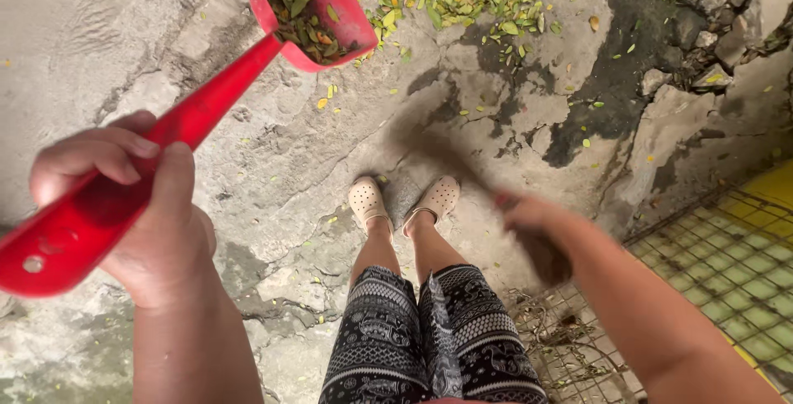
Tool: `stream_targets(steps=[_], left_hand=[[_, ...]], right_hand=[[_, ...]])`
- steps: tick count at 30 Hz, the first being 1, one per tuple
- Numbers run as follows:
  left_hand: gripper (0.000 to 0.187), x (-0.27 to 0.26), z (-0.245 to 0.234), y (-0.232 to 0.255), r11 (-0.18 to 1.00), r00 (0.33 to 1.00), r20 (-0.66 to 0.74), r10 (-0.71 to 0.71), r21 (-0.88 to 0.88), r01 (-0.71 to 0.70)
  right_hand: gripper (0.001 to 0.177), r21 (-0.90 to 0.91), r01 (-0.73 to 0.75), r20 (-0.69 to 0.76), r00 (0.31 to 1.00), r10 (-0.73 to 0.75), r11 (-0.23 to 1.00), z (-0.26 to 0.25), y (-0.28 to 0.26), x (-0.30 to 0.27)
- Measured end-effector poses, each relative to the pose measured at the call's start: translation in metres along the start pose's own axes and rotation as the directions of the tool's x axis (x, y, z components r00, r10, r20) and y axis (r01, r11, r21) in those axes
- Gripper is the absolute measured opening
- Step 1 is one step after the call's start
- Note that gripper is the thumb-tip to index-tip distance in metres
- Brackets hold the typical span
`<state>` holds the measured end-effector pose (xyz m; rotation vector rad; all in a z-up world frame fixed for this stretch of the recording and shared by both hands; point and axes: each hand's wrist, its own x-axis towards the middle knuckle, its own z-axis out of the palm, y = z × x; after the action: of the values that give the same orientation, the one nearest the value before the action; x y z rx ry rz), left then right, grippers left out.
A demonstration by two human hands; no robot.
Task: The person sweeps leaves into a red dustpan using a small hand broom and then carries the dustpan away.
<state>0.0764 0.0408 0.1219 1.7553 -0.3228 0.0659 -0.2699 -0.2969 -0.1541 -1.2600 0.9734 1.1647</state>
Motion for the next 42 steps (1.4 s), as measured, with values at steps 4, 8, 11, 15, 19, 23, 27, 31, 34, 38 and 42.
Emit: stream_targets(steps=[4, 8, 11, 15, 19, 23, 27, 31, 34, 38, 42], left_hand=[[0.041, 0.014, 0.004, 0.01, 0.999, 0.999, -0.021, 0.045, -0.023, -0.045], [0.04, 0.031, 0.008, 0.022, 0.995, 0.997, -0.035, 0.063, -0.077, -0.066], [0.04, 0.049, 0.013, 0.027, 0.993, 0.996, -0.074, 0.053, -0.104, -0.061], [0.041, 0.07, 0.017, 0.017, 0.99, 0.997, -0.04, 0.073, -0.118, -0.078], [0.043, 0.094, 0.031, -0.01, 0.98, 0.995, -0.043, 0.094, -0.173, -0.101], [0.042, 0.114, 0.029, -0.022, 0.983, 0.993, -0.045, 0.113, -0.137, -0.118], [0.045, 0.13, 0.015, -0.018, 0.99, 0.995, -0.057, 0.081, -0.112, -0.087], [0.046, 0.14, -0.003, -0.012, 0.993, 0.996, -0.068, 0.053, -0.101, -0.059], [0.046, 0.151, -0.017, -0.006, 0.994, 0.997, -0.067, 0.037, -0.099, -0.044], [0.046, 0.159, -0.03, -0.002, 0.995, 0.998, -0.056, 0.018, -0.098, -0.024], [0.046, 0.17, -0.038, -0.002, 0.993, 0.999, -0.053, 0.008, -0.117, -0.014]], right_hand=[[0.112, 0.048, -0.056, -0.345, 0.936, 0.069, 0.997, -0.044, -0.039, -0.04], [0.112, 0.077, -0.045, -0.156, 0.986, 0.057, 0.996, 0.034, -0.064, -0.106], [0.069, 0.217, 0.221, 0.238, 0.933, -0.271, 0.951, 0.107, -0.101, -0.1], [0.071, -0.252, 0.094, 0.31, 0.951, -0.011, 0.963, 0.15, -0.16, -0.034], [0.075, -0.008, 0.126, 0.098, 0.987, -0.124, 0.992, 0.068, -0.171, 0.052], [0.091, 0.302, 0.223, -0.264, 0.954, -0.144, 0.927, -0.005, -0.147, 0.021], [0.1, 0.106, 0.124, -0.324, 0.942, -0.084, 0.987, 0.021, -0.142, -0.041], [0.062, 0.273, 0.103, 0.189, 0.969, -0.158, 0.956, 0.11, -0.176, -0.043], [0.072, -0.204, 0.041, 0.277, 0.961, 0.018, 0.978, 0.139, -0.247, -0.02], [0.079, -0.206, 0.071, 0.101, 0.994, -0.051, 0.976, 0.033, -0.297, 0.039], [0.08, 0.183, 0.137, -0.237, 0.967, -0.092, 0.974, -0.103, -0.309, 0.041]])
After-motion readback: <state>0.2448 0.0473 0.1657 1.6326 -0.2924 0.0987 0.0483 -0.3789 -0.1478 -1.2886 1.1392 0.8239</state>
